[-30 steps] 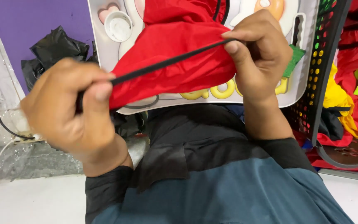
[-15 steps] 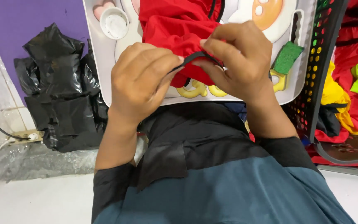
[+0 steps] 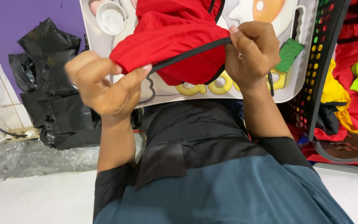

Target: Trimming loose threads or excess material from a red fabric item with a black elastic band using scissors.

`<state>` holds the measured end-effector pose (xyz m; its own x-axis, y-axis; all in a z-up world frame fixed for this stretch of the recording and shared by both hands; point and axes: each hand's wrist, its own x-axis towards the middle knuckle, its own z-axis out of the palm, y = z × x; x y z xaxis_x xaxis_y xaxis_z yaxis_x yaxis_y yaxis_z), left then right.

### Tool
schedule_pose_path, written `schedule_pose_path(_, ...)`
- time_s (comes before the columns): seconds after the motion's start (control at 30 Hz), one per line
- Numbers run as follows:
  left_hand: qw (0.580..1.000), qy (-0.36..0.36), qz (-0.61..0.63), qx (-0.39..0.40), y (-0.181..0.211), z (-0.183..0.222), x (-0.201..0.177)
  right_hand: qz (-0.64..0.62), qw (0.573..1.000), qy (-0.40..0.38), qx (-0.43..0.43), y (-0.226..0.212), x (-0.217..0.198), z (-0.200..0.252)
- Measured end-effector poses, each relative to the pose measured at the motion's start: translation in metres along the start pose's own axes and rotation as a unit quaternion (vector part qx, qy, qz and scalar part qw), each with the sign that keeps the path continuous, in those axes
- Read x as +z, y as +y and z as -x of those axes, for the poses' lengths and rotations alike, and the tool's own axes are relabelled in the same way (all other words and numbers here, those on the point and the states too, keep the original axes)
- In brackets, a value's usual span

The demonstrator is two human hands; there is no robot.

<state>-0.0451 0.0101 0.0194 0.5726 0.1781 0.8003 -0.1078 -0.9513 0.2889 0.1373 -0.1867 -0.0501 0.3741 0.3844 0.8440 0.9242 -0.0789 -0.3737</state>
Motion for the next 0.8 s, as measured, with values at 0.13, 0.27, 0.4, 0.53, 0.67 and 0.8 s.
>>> schedule_pose_path(0.13, 0.998, 0.048, -0.016, 0.041, 0.002, -0.013, -0.026, -0.002, 1.000, 0.012, -0.013, -0.008, -0.004, 0.004)
schedule_pose_path(0.27, 0.997, 0.014, 0.071, -0.012, 0.029, -0.024, -0.049, -0.065, 0.997, 0.034, -0.003, -0.021, -0.012, 0.004)
schedule_pose_path(0.4, 0.992, -0.059, 0.085, -0.067, 0.021, -0.023, -0.024, -0.064, 0.997, -0.005, 0.032, -0.012, -0.013, 0.012)
schedule_pose_path(0.53, 0.967, -0.140, 0.185, -0.110, 0.010, -0.007, -0.002, -0.031, 0.996, -0.076, -0.042, 0.001, -0.022, 0.010)
schedule_pose_path(0.67, 0.973, -0.122, 0.187, -0.065, 0.010, -0.006, 0.001, -0.021, 0.997, -0.026, -0.062, 0.014, -0.028, 0.012)
schedule_pose_path(0.8, 0.989, -0.059, 0.134, 0.005, 0.005, -0.003, -0.005, 0.065, 0.997, 0.013, -0.048, 0.028, -0.033, 0.023)
